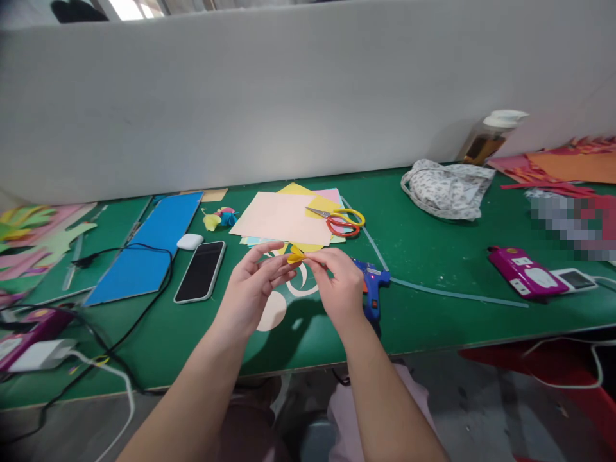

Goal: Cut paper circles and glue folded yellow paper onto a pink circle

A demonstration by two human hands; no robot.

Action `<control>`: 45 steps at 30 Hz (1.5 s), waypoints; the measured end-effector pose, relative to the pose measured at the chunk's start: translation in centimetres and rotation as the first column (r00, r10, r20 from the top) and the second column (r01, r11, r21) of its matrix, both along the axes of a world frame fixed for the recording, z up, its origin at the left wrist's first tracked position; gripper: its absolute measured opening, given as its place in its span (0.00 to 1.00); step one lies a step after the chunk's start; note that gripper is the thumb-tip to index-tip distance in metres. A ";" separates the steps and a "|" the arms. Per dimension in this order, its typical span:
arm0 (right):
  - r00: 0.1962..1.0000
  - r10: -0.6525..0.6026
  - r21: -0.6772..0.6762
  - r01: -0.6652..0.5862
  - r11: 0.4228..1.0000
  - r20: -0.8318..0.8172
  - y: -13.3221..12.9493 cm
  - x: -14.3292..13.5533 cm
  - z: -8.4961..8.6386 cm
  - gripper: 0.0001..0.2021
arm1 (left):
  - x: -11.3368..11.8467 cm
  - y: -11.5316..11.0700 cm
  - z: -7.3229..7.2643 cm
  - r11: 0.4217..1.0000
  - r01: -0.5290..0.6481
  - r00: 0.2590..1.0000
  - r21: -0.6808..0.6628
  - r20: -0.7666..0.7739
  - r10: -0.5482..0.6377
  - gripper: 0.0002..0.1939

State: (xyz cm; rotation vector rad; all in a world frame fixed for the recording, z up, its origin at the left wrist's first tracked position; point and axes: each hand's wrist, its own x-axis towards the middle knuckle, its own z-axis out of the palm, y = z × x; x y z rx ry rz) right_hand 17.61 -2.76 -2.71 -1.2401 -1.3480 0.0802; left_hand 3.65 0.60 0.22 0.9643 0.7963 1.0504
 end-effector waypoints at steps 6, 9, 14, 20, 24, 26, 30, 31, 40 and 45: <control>0.996 -0.005 0.075 -0.002 0.997 0.092 0.0 0.0 0.0 0.05 | 0.3 -0.4 0.4 0.999 -0.042 0.997 0.034 -0.068 0.044 0.19; 0.991 -0.011 0.081 0.001 0.997 0.131 0.0 0.1 0.0 0.06 | 0.5 -0.7 0.7 0.995 -0.066 0.990 0.070 -0.124 0.075 0.19; 0.979 -0.013 0.107 -0.009 0.994 0.203 0.2 0.1 -0.1 0.07 | 0.5 -0.8 0.7 0.993 -0.065 0.990 0.100 -0.121 0.077 0.19; 0.978 -0.005 0.105 -0.017 0.994 0.209 0.3 0.0 -0.1 0.07 | 0.3 -0.7 0.6 0.995 -0.046 0.993 0.089 -0.102 0.055 0.20; 0.986 -0.029 0.100 0.012 0.995 0.164 0.4 0.0 -0.3 0.06 | 0.0 -1.1 0.8 0.998 0.016 0.997 0.067 -0.073 -0.011 0.28; 0.988 -0.038 0.091 0.024 0.996 0.151 0.4 0.0 -0.3 0.06 | -0.2 -1.3 0.8 0.998 0.056 0.998 0.041 -0.045 -0.054 0.31; 0.987 -0.039 0.088 0.026 0.996 0.157 0.3 0.0 -0.3 0.06 | -0.4 -1.4 0.9 0.994 0.091 0.996 0.056 -0.019 -0.090 0.33; 0.986 -0.039 0.090 0.025 0.996 0.162 0.3 -0.1 -0.3 0.06 | -0.4 -1.4 1.0 0.993 0.092 0.996 0.068 -0.019 -0.091 0.33; 0.984 -0.030 0.120 0.008 0.993 0.178 0.5 -0.3 -0.4 0.04 | -0.1 -2.7 0.6 0.955 0.076 0.969 0.288 -0.248 -0.002 0.32; 0.982 -0.031 0.120 0.009 0.993 0.185 0.7 -0.1 -0.5 0.04 | -0.3 -2.9 0.5 0.945 0.117 0.954 0.307 -0.299 -0.021 0.33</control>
